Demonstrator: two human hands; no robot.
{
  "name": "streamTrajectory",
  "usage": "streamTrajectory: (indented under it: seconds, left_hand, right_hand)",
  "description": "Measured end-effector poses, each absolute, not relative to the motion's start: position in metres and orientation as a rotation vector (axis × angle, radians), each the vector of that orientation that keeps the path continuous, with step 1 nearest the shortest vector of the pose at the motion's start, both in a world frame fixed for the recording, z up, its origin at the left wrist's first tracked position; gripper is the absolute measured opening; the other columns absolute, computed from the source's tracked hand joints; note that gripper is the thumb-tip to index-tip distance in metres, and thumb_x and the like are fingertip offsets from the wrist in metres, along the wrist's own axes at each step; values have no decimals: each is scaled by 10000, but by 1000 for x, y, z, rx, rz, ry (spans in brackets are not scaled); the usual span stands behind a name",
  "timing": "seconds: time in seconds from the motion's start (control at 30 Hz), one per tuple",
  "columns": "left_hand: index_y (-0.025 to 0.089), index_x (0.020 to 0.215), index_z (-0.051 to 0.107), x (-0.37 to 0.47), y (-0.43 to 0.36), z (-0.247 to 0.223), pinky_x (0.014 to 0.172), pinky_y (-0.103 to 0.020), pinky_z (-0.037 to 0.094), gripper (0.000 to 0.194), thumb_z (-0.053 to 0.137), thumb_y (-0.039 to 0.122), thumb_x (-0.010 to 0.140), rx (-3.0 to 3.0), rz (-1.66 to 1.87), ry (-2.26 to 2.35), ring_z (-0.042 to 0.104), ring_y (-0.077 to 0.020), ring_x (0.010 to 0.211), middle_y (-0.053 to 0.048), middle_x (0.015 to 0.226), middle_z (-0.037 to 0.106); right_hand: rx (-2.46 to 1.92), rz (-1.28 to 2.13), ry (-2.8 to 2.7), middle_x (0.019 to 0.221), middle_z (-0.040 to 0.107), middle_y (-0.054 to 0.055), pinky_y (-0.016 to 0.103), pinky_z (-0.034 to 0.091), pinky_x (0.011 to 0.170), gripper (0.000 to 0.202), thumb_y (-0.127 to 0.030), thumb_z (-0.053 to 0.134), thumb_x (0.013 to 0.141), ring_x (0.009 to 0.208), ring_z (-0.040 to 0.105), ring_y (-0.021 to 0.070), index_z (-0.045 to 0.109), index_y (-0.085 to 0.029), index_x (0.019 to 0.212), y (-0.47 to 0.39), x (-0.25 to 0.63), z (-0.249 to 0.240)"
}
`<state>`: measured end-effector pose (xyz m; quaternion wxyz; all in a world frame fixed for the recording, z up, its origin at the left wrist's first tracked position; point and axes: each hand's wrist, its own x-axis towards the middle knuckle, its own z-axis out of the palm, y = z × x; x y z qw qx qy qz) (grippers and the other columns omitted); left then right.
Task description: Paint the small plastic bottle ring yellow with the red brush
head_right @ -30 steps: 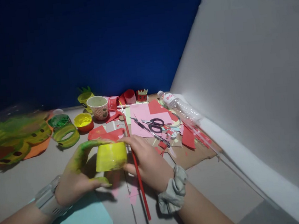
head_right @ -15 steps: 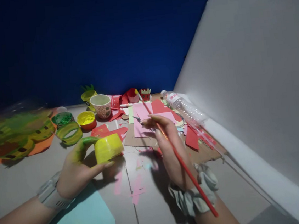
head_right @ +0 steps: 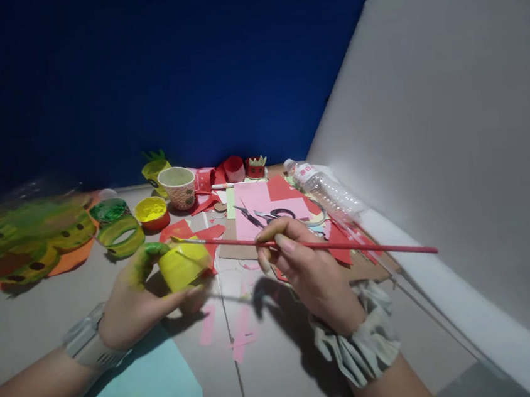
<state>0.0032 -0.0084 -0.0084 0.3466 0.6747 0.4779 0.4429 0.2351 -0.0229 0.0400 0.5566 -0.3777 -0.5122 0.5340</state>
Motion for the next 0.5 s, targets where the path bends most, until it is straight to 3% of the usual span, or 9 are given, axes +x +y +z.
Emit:
streamTrajectory:
  seconds: [0.2, 0.5]
  left_hand:
    - [188, 992, 550, 4, -9, -8, 650, -308, 568, 448, 763, 344, 630, 1734, 1120, 1262, 685, -216, 777, -47, 887, 707]
    - [195, 1008, 575, 2, -8, -8, 748, -388, 545, 471, 743, 435, 639, 1931, 1066, 1315, 658, -241, 828, -73, 930, 684]
  right_hand:
    - [-896, 1197, -1167, 546, 417, -47, 201, 388, 483, 229, -390, 501, 872, 480, 396, 66, 612, -207, 789, -17, 237, 37]
    - [-945, 1210, -1283, 766, 583, 13, 240, 488, 575, 204, -332, 425, 920, 668, 573, 106, 553, -193, 843, -25, 226, 26]
